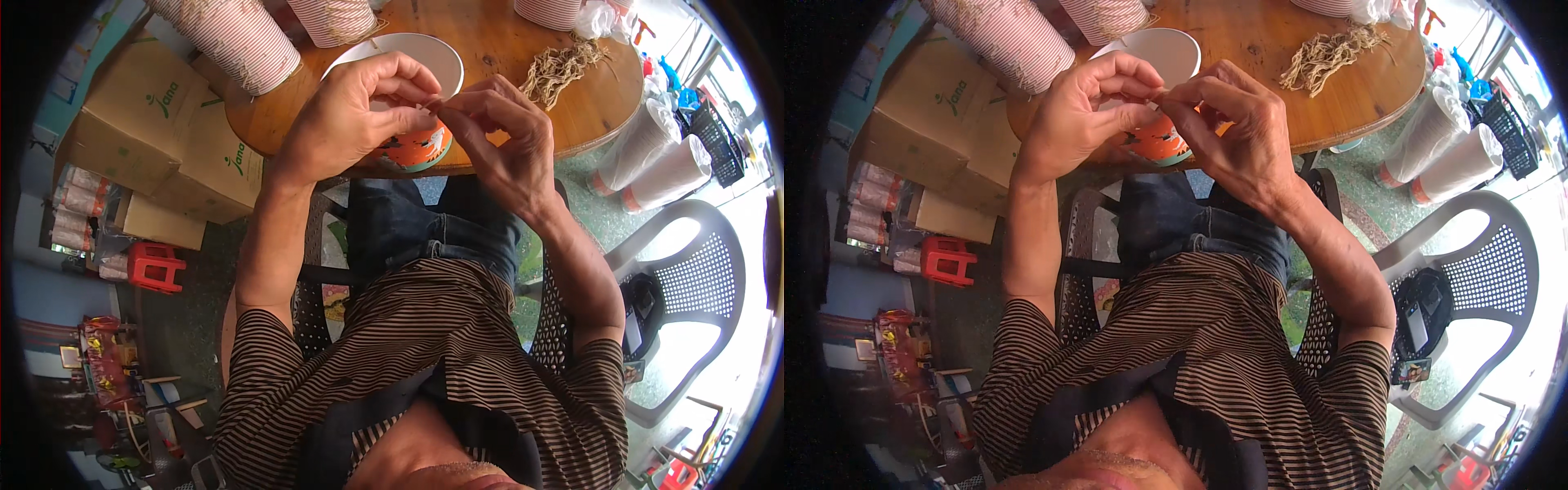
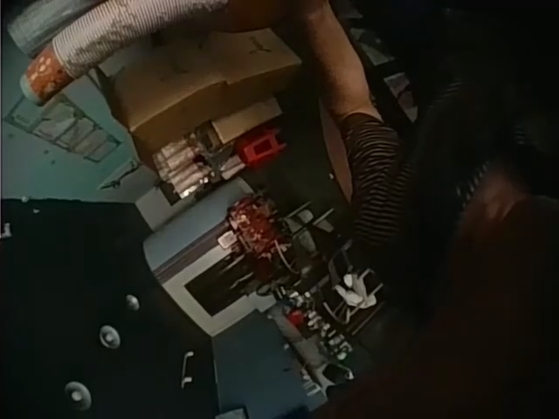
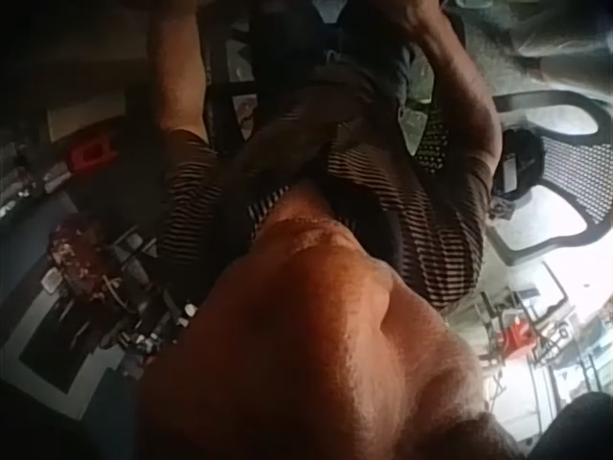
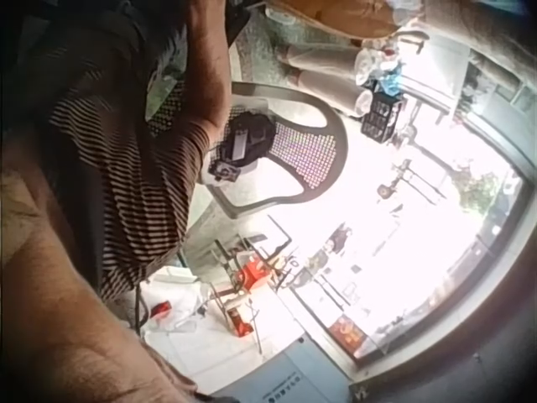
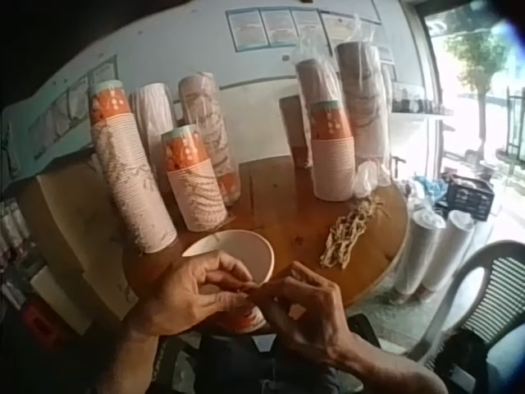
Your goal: Attaching string handles to paper buckets by threading twine through pre-punched holes and securing them.
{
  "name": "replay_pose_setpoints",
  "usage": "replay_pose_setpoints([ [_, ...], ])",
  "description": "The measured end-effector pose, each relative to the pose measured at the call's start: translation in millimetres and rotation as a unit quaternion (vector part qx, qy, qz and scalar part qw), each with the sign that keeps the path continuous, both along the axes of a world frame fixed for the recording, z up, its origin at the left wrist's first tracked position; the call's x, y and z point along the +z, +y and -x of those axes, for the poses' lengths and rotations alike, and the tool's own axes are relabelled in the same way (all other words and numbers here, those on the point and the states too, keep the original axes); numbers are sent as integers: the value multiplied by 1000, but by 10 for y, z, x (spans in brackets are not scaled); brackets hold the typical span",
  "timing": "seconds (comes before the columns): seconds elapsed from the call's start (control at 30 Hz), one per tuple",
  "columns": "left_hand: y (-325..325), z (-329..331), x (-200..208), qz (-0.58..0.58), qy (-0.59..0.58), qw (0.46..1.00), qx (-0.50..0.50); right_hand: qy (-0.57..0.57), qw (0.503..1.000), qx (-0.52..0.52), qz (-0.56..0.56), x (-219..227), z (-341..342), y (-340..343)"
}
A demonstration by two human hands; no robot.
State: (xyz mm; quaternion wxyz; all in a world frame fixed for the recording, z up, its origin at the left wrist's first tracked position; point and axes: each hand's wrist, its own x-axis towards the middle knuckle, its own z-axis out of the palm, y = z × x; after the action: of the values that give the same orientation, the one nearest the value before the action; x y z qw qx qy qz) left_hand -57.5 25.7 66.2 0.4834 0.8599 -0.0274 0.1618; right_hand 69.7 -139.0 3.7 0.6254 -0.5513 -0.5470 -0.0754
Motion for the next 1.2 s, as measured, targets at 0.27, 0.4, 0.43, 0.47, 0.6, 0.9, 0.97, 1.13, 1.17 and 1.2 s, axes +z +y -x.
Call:
replay_pose_setpoints([
  [0.27,-23,-6,-40,1,-30,999,41,67,995,73,0,74,-81,-2],
  [0.4,48,11,-31,29,-18,999,20,137,971,194,43,139,-168,40],
  [0.43,61,14,-35,58,-24,998,3,128,964,225,63,128,-185,85],
  [0.47,68,20,-25,57,-22,998,2,119,956,256,84,123,-207,128],
  [0.6,103,87,-6,99,-4,995,-3,47,945,232,225,287,-254,175],
  [0.9,126,111,-65,74,-40,996,17,121,960,220,120,66,-245,288],
  [0.97,120,112,-67,68,-42,997,23,107,966,207,110,75,-231,299],
  [1.13,146,86,-87,73,-70,994,42,182,950,224,117,200,-216,234],
  [1.17,161,75,-92,73,-73,994,43,176,951,230,110,249,-196,198],
  [1.2,175,71,-106,79,-75,993,37,170,951,236,104,270,-171,172],
])
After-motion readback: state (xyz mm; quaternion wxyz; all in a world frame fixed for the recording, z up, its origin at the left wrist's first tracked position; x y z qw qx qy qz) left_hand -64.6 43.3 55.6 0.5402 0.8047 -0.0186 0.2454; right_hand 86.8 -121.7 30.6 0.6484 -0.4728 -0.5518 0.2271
